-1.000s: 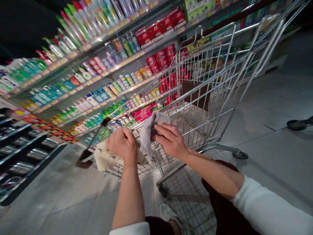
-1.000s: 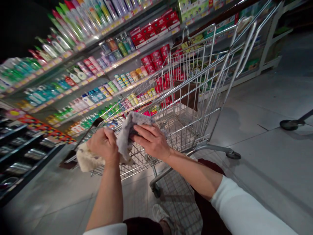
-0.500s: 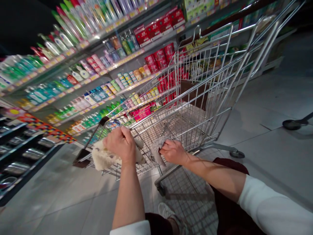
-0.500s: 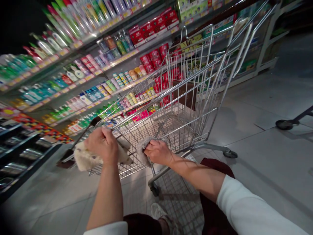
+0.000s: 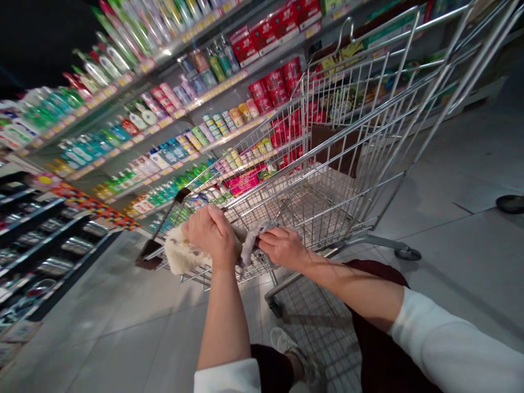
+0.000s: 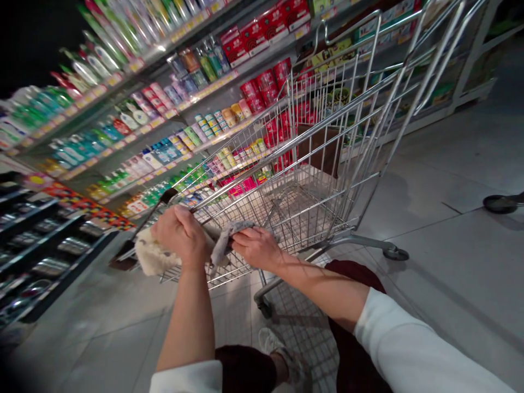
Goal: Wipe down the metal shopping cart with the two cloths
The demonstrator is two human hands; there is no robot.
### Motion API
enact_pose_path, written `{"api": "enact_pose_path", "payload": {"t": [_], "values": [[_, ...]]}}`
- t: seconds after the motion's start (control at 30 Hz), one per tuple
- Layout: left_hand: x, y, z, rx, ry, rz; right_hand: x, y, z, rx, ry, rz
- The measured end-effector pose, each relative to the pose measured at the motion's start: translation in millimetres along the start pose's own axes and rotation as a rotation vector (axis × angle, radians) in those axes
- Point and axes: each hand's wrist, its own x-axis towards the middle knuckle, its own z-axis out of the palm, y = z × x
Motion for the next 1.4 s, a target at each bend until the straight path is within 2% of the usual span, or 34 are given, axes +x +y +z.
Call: {"api": "enact_pose_path", "payload": {"t": [0.13,0.23,0.3,0.37,0.43,0.5,0.6,0.77,0.9,1.1,1.23,1.3,1.4], "values": [[-1,0,1.7,-0.002,0.016,-0.014,-15,-4,2,0.021,-0.135,0.023],[-2,1,4.0,0.001,0.037,-0.021,-9,-2,-6,0.018,-0.147,0.017],[-2,1,4.9,0.006,0.042,-0.025,1,-1,-16,0.019,-0.056,0.004],[-1,1,4.6,0.004,0.042,-0.040,16,-3,-26,0.046,0.092,-0.011],[0,1,3.1,-0.002,-0.001,-0.059,31,-7,-31,0.075,0.212,-0.007],[2,1,0.8,-0.001,-0.059,-0.068,41,-10,-29,0.077,0.241,0.001],[3,0,-2.0,0.009,-0.079,-0.066,38,-14,-11,0.045,0.165,0.005],[-1,0,-2.1,-0.010,-0.029,-0.031,3,-15,18,0.041,0.017,-0.020],[-2,1,-0.6,-0.023,-0.016,-0.037,-15,-13,19,0.031,-0.034,-0.038],[-2,-2,5.4,0.000,0.008,-0.038,-13,-8,11,0.090,-0.140,-0.064],[-3,-4,9.2,-0.008,0.039,-0.049,-2,1,-16,0.138,0.019,-0.101],[-3,-4,9.5,-0.016,0.040,-0.055,7,13,-37,0.112,0.148,-0.038],[-2,-3,8.6,-0.030,0.041,-0.061,18,43,-61,-0.007,0.323,0.134]]}}
